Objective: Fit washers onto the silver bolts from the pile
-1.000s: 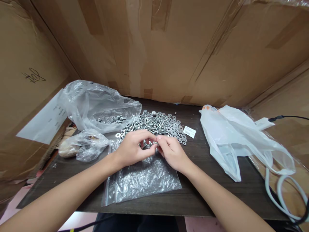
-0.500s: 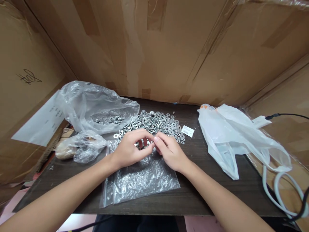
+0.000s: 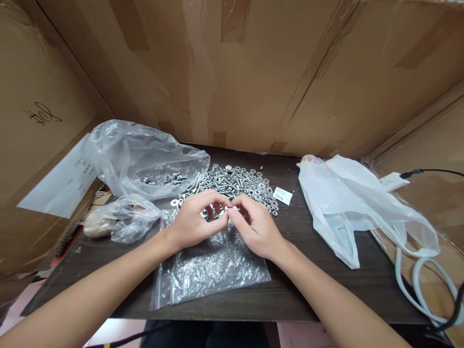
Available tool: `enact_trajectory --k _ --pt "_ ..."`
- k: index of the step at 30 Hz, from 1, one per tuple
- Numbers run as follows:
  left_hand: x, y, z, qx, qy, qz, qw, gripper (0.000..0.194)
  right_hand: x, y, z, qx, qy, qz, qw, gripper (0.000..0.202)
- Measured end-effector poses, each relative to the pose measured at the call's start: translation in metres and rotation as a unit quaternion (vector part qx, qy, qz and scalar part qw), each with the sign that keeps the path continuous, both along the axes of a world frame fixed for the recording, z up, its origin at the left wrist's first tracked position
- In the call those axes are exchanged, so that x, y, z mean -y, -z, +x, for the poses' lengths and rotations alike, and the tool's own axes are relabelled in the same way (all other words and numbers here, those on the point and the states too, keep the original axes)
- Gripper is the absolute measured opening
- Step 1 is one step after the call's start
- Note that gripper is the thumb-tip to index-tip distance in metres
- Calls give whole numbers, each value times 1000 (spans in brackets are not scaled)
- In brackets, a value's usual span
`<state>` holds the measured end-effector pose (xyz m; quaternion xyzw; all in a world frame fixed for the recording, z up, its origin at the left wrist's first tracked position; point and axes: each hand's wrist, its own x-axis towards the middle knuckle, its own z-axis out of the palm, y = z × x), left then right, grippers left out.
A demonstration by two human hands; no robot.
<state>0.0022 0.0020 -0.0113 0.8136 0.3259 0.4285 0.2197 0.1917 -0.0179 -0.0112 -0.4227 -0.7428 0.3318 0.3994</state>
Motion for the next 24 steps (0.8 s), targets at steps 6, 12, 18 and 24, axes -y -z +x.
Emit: enact_trajectory --k 6,12,18,24 --pt "-2 1 0 -65 24 166 984 10 -3 13 -7 -97 -28 -195 976 56" --pt "-5 1 -4 -135 31 252 958 13 -6 12 -3 -19 -7 -243 970 64" --pt "1 -3 4 15 9 -50 999 8 1 -1 -1 -30 -1 -33 999 25" --pt "1 -2 2 -48 34 96 994 9 -2 9 -5 -50 2 -159 986 55"
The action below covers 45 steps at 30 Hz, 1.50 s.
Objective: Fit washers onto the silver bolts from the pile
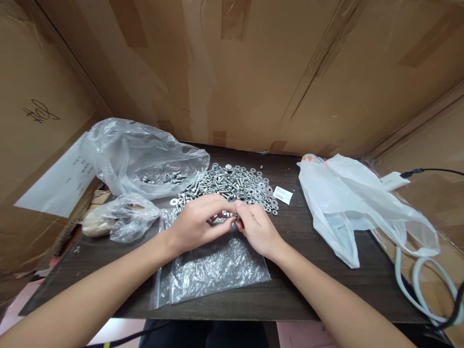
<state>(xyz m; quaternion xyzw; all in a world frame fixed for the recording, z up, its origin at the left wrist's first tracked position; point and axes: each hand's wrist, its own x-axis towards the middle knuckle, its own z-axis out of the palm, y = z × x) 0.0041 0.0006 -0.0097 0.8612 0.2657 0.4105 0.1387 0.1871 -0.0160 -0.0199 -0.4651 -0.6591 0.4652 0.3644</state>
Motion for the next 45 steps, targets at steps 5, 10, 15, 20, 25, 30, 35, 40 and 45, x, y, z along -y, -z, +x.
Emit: enact_trajectory --k 5,10,15,20,25,30,35,40,45 --pt "-5 0 -7 -115 11 179 977 11 -5 4 2 14 -41 -175 984 64" --pt "-4 0 -4 -16 -13 -34 999 9 2 -3 0 37 47 90 994 42" --pt "-1 -3 1 61 -16 -215 975 8 6 -3 -2 43 24 159 986 31" --pt "-3 0 -3 -31 5 -13 999 11 0 5 -4 -44 -1 -68 997 57" --pt "-8 4 -8 -112 16 156 981 11 -7 6 -1 -86 -55 -244 964 58" --pt "-6 1 -4 -34 -11 -27 999 10 -3 -1 2 1 -3 -39 999 49" --pt "-2 -2 1 55 -17 -247 967 7 2 -5 3 65 8 177 982 26" --pt "-2 2 -2 -25 -9 18 999 10 -3 4 1 -18 -13 -43 999 58" --pt "-2 5 -4 -75 -18 111 991 10 -5 7 1 -38 -41 -176 983 63"
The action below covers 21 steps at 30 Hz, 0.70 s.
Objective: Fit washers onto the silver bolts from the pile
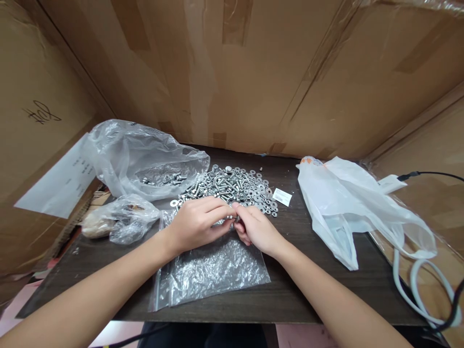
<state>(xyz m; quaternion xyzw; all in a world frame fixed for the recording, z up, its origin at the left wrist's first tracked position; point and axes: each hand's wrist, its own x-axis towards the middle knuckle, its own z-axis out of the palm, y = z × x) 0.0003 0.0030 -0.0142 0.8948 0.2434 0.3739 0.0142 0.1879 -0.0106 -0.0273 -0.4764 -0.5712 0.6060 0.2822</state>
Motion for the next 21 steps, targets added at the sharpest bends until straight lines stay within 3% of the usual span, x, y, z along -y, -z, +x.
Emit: enact_trajectory --k 3,5,7,9,11,13,15,17,19,21 --pt "1 -2 1 64 -16 -160 985 10 2 -6 2 65 32 166 983 57" --pt "0 -5 2 115 -32 -290 950 8 4 -10 4 83 49 273 957 40" --pt "-1 -7 3 136 -22 -389 911 7 5 -13 5 79 46 319 944 23" --pt "-2 -8 4 136 8 -439 888 9 6 -13 5 77 45 336 938 18" --pt "-1 -6 4 133 16 -414 900 8 6 -12 3 86 51 355 929 24" --pt "-1 -3 4 112 10 -297 948 8 5 -9 1 89 60 338 935 36" --pt "0 0 3 61 13 -119 991 9 3 -5 -1 70 65 253 963 47" --pt "0 1 1 5 17 18 1000 11 0 -2 -3 45 59 134 988 54" --pt "0 0 0 -17 14 59 998 11 -2 0 -3 37 42 53 997 58" --pt "0 -2 0 4 13 5 1000 10 -2 -1 -2 44 40 57 997 60"
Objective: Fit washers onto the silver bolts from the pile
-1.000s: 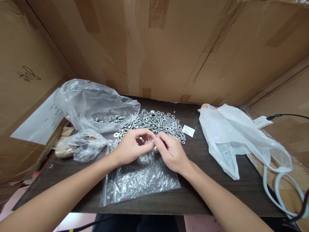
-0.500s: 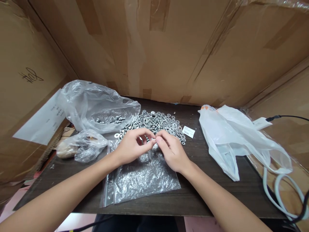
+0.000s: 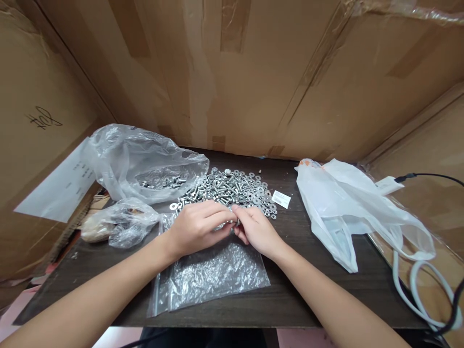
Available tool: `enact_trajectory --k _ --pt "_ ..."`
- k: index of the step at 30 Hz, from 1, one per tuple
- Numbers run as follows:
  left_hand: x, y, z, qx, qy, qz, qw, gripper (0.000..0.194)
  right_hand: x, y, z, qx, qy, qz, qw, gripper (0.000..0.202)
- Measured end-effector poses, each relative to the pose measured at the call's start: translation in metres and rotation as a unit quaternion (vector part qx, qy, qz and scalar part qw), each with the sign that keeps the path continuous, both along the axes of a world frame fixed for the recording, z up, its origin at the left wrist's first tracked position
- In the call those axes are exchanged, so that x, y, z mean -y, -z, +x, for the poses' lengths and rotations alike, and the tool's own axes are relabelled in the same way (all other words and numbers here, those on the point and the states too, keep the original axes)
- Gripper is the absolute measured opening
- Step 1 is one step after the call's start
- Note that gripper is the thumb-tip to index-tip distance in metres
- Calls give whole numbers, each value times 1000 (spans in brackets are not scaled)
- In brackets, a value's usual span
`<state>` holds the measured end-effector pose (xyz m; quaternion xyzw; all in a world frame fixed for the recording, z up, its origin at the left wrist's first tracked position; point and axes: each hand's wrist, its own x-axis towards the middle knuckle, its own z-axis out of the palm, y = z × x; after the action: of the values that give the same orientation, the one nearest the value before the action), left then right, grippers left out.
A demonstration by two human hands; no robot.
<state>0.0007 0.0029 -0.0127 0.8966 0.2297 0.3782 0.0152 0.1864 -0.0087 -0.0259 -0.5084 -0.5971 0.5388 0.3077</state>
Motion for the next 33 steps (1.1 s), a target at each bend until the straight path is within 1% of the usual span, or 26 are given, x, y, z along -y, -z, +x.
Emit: enact_trajectory --k 2,4,5,6,7,8,9,10,12,13,14,15,16,17,19,21,23,24,25,26,27,28,30,31,32,33 --pt "1 -3 2 53 -16 -124 991 9 1 -4 2 17 14 93 995 54" --pt "1 -6 4 102 -37 -268 957 6 4 -9 4 32 18 205 978 37" --pt "1 -7 5 119 -41 -324 938 5 5 -11 5 38 10 244 969 28" --pt "1 -7 5 129 -38 -364 922 5 6 -13 6 44 -2 269 962 23" --pt "1 -7 5 134 -32 -382 914 5 7 -13 6 48 -10 282 958 21" --pt "1 -7 5 136 -27 -375 917 5 7 -13 5 49 -13 285 957 22" --pt "1 -6 4 134 -24 -344 929 6 7 -12 4 46 -13 275 960 28" --pt "1 -5 4 124 -21 -289 949 7 7 -10 3 37 -11 247 968 36" --pt "0 -2 1 83 -11 -141 986 10 5 -6 1 0 -19 140 990 51" --pt "0 0 0 58 -5 -72 996 11 5 -4 0 -18 -27 75 997 57" --pt "0 1 -1 35 0 -22 999 10 4 -2 0 -28 -37 17 999 61" --pt "0 1 -1 19 3 4 1000 10 4 -1 0 -28 -46 -22 998 64" --pt "-1 1 -1 12 4 2 1000 10 4 -2 0 -20 -48 -36 998 65" --pt "-1 1 -1 17 2 -27 999 10 4 -3 1 -6 -42 -22 999 64" --pt "0 -1 1 56 -10 -141 988 10 5 -6 3 25 -17 70 997 56" --pt "0 -4 4 108 -23 -285 952 8 7 -10 4 43 -2 189 981 41" --pt "-1 -7 5 139 -11 -401 906 8 9 -13 5 57 -7 275 960 30" --pt "-1 -7 6 146 1 -433 889 10 9 -13 5 61 -10 299 952 28" --pt "-1 -8 6 152 6 -443 883 10 9 -13 4 63 -9 310 948 30" --pt "-1 -7 6 154 4 -428 890 10 9 -12 4 60 -4 305 950 33" --pt "0 -6 6 151 -4 -388 909 9 8 -11 3 50 0 280 959 38" --pt "0 -5 5 138 -12 -325 935 8 7 -9 2 32 0 233 972 43" --pt "0 -2 4 90 -16 -170 981 10 5 -6 1 -19 -14 92 995 53" --pt "1 -1 3 61 -11 -102 993 11 4 -4 0 -42 -26 22 999 56" --pt "1 0 2 35 -4 -54 998 11 4 -4 0 -55 -40 -34 997 58" --pt "1 1 2 21 0 -32 999 12 3 -3 0 -56 -49 -66 995 59"
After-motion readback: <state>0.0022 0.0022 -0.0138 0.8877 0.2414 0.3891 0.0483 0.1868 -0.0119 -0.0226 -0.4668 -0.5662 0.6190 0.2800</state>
